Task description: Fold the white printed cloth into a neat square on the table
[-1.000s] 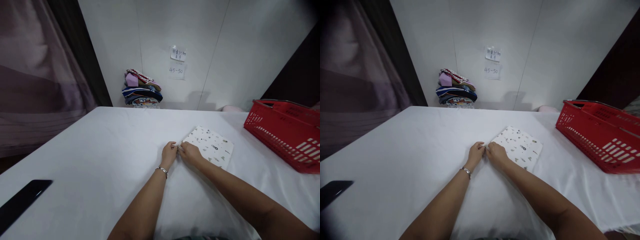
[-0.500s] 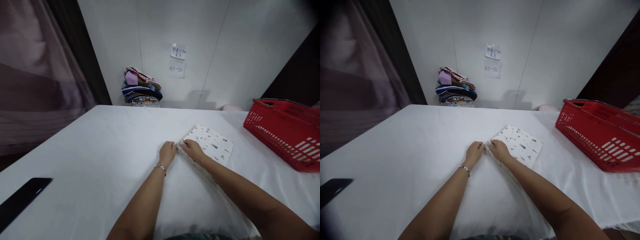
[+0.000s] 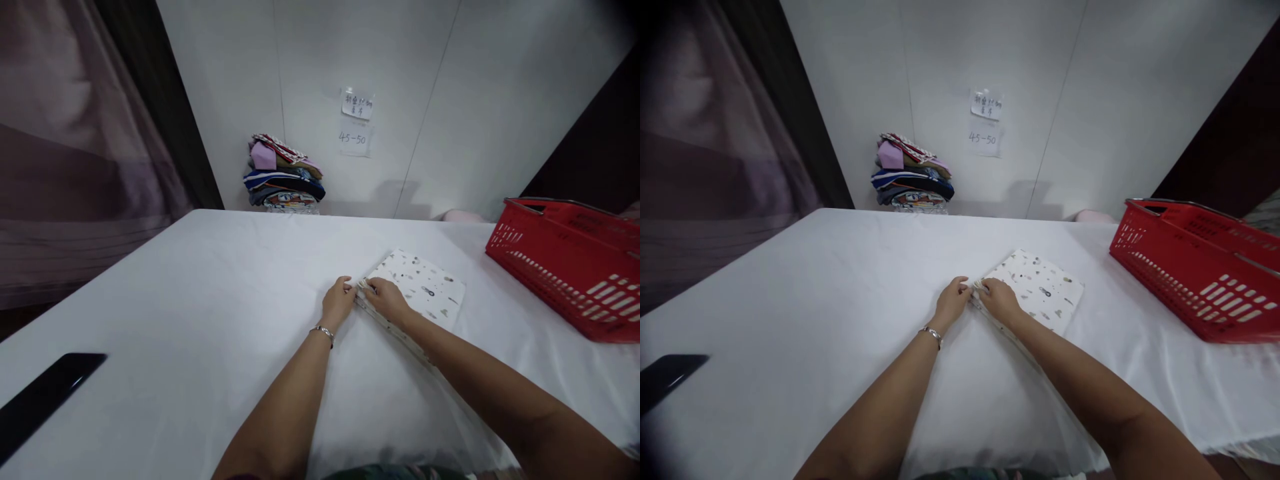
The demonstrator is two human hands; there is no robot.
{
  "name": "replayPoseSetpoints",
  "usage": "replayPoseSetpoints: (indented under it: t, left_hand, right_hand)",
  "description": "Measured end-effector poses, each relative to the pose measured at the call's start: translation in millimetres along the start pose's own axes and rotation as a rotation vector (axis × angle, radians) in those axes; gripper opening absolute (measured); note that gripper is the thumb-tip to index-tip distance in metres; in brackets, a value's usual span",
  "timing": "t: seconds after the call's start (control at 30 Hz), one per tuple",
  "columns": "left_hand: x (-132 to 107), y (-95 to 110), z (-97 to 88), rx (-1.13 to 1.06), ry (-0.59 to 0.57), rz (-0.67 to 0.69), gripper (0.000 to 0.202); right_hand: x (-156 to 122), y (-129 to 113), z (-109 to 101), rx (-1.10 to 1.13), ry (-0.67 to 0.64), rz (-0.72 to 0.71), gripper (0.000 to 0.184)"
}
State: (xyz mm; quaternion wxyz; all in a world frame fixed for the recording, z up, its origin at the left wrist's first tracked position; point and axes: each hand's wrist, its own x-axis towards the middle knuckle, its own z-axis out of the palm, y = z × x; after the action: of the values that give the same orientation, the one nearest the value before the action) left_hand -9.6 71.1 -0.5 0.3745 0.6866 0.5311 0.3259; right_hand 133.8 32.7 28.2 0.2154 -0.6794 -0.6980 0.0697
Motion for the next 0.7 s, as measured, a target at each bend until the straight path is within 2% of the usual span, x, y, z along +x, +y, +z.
replayPoseSetpoints:
  t: [0.1,0.27,0.43,0.7]
  left_hand:
    - [3,-2,2.5,-0.096,0.025,-0.007,0.028]
    - [7,2,7.0,-0.316,0.025,-0.061,0.01]
    - [7,7,9.9,-0.439,0.032,-0.103,0.01]
    - [6,7,14.7,-0.647,0.02,-0.203,0.014]
  right_hand:
    - [0,-1,1,-0.015,-0.003,0.002,0.016]
    - [-2,-2,-3,-0.006,0.009,-0.005,0.016]
    - [-9,-8,-6,-0.08,0.076,0.025,0.017]
    - [-11,-19,-3,-0.24,-0.036,-0.033,0.021]
